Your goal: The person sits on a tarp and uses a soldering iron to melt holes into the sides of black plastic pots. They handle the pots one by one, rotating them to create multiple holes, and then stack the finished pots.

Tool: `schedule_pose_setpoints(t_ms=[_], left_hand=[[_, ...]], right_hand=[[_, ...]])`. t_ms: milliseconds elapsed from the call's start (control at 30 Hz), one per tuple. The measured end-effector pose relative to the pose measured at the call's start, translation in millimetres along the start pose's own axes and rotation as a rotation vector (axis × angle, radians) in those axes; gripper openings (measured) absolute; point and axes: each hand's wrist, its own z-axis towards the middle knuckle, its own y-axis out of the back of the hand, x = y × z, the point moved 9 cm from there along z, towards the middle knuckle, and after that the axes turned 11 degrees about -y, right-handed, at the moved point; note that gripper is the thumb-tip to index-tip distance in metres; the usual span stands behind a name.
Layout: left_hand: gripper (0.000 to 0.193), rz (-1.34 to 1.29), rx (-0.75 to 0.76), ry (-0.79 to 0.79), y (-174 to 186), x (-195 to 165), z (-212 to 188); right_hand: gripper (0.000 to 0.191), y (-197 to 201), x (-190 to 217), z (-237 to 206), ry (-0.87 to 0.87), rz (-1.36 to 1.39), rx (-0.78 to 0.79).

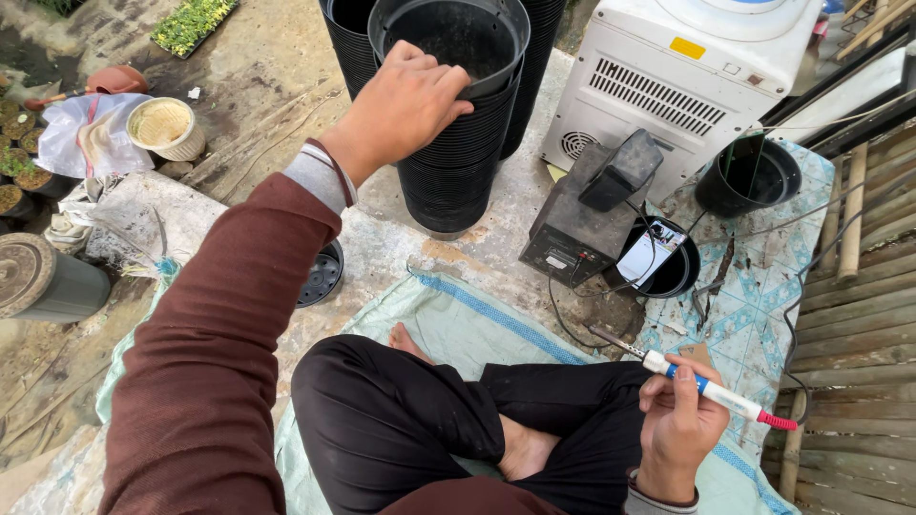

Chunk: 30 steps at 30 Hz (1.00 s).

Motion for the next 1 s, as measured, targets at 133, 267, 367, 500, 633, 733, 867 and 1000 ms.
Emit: schedule_pose_setpoints(t_ms=[133,267,367,500,633,733,867,1000], left_hand=[[0.027,-0.007,-0.087,0.015,24,13,5],[0.023,0.022,-0.227,0.089,62,32,-1],[0.029,0.044,-0.268,0.083,81,36,-5],[0.03,0.007,-0.299,0.105,95,33,-6],[0.034,0.038,-0.398,0.154,110,31,-8],[0.034,0.017,-0.454,0.164,115,28,-10],[0.034,-0.067,-0.621,0.347,124,14,-29],[0.03,-0.31,-0.717,0.605,118,-47,-49]], right_hand=[[0.017,0,3,-1,-0.001,-0.009,-0.018],[0.016,-8,4,-2,0.0,0.036,0.019],[0.016,-13,5,0,0.01,0.058,0.041],[0.016,-18,8,2,0.013,0.073,0.059],[0.016,-29,13,2,0.035,0.012,0.135],[0.018,-38,18,5,0.028,0.042,0.177],[0.022,-60,42,14,0.058,0.115,0.284],[0.041,-101,79,22,0.139,0.181,0.449]])
